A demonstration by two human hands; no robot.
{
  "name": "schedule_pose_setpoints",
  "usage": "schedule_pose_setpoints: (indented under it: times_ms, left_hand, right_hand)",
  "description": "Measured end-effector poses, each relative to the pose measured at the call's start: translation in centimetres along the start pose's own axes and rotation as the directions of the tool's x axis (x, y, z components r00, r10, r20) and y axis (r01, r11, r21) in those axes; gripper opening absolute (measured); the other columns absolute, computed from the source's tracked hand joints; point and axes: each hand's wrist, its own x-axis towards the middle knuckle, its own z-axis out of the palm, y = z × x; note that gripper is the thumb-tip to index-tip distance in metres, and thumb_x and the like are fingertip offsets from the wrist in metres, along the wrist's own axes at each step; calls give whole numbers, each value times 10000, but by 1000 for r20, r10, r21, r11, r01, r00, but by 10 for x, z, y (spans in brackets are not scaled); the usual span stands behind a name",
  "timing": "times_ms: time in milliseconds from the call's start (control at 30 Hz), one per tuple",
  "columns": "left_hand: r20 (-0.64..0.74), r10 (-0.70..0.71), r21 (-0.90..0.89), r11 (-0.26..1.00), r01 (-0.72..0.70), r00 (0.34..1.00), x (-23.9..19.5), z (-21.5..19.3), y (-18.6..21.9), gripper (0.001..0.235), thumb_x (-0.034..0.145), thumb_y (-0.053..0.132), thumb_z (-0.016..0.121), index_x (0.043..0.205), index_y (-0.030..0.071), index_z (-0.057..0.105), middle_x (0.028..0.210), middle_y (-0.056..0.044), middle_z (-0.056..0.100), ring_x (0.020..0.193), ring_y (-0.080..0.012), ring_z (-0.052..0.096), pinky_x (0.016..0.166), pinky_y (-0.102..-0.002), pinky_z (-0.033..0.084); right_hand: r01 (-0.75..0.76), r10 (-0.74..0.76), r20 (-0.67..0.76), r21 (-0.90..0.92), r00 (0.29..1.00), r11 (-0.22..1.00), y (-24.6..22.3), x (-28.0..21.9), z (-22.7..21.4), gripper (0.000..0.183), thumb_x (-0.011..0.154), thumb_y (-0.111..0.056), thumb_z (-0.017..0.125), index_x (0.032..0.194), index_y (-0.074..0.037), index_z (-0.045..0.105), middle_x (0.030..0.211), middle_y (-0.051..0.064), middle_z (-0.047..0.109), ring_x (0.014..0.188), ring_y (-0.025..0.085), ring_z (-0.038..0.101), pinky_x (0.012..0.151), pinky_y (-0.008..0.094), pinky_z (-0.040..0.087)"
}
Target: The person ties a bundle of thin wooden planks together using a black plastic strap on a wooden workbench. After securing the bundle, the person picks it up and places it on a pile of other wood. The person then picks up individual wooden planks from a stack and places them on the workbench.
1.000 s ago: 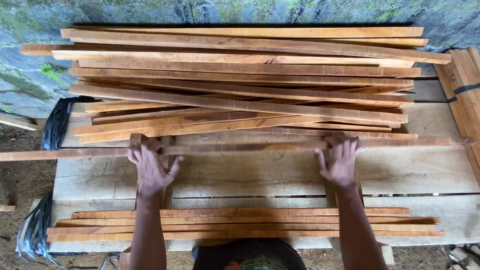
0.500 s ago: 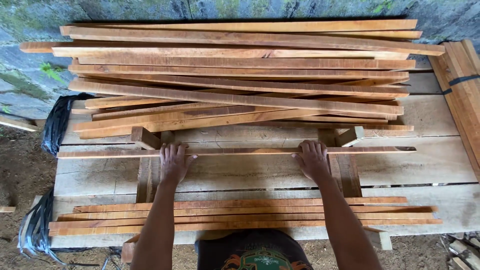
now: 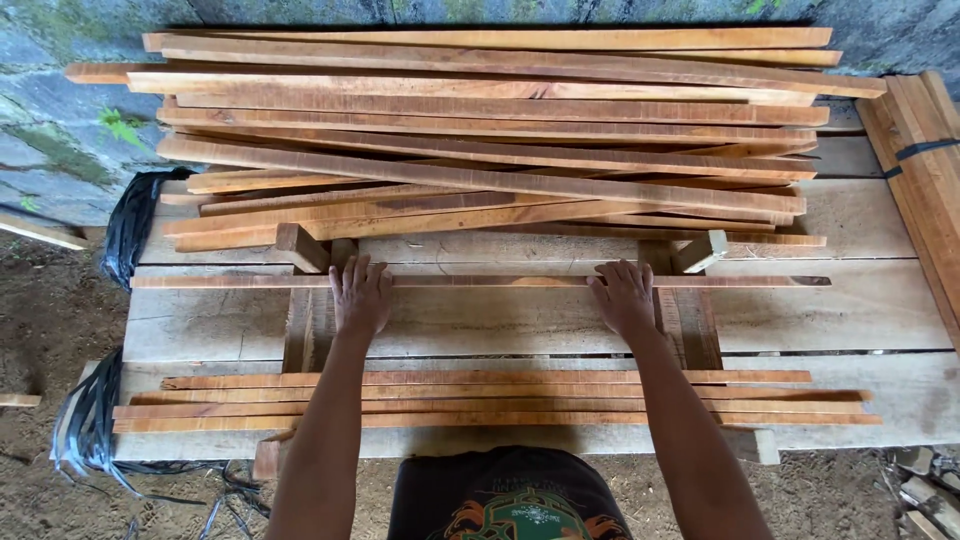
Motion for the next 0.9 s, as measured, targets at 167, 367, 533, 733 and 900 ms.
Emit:
schedule_pose_setpoints:
  times_ms: [167,367,533,733,900]
  left_hand:
    - [-171,51,-3,999,-52,984,-56,-14,10,418,1094,474,353,1387,279,577,1536,-35,512,1508,-254,394,1275,-565,208]
    - [-241,96,-25,994,-105,966,-50,-1,0,410,1078,457,452,1398,238,587,1510,-49,536,1496,-284,417,1242,-617,262]
    - [-290,96,-23,994,-107,952,-58,-3,-2,387,984,422,634,1335,261,624,1445,-1,604,1457,-261,474,1201,-624,342]
    - [-415,88,-79,988,-132,905,-98,-23,12,275,1059,354,569,1264,220,695,1428,-30,651,1399,-284,544,1096,-554,490]
    - [-501,123,4,990,-140,857,-111,-28,14,231,1074,306,559,1241,243,707,1354,7,694,1344,-231,596,1145,-474,441]
  right_hand:
    - [-101,92,140,58,986,993,-32,-38,-45,555,1036,-512,484,1541,-280,473,1636,120,405,1549,372,304,1254,604,237]
    - [-130,122,184,32,975,991,-10,-26,-20,539,978,-568,569,1462,-330,566,1558,83,530,1518,354,393,1248,586,278]
    - [-68,61,-130,-52,990,996,-10,-39,-5,512,871,-641,673,1270,-321,678,1269,-25,711,1310,232,610,1224,528,370]
    - [15,-61,-464,-101,884,995,-15,-61,-1,331,978,-525,662,1134,-248,753,1084,-14,740,1113,217,691,1101,439,503]
    - [17,-63,-451,-104,890,994,-27,-71,-15,253,999,-423,681,1154,-236,749,1038,16,669,1062,253,645,1074,477,489]
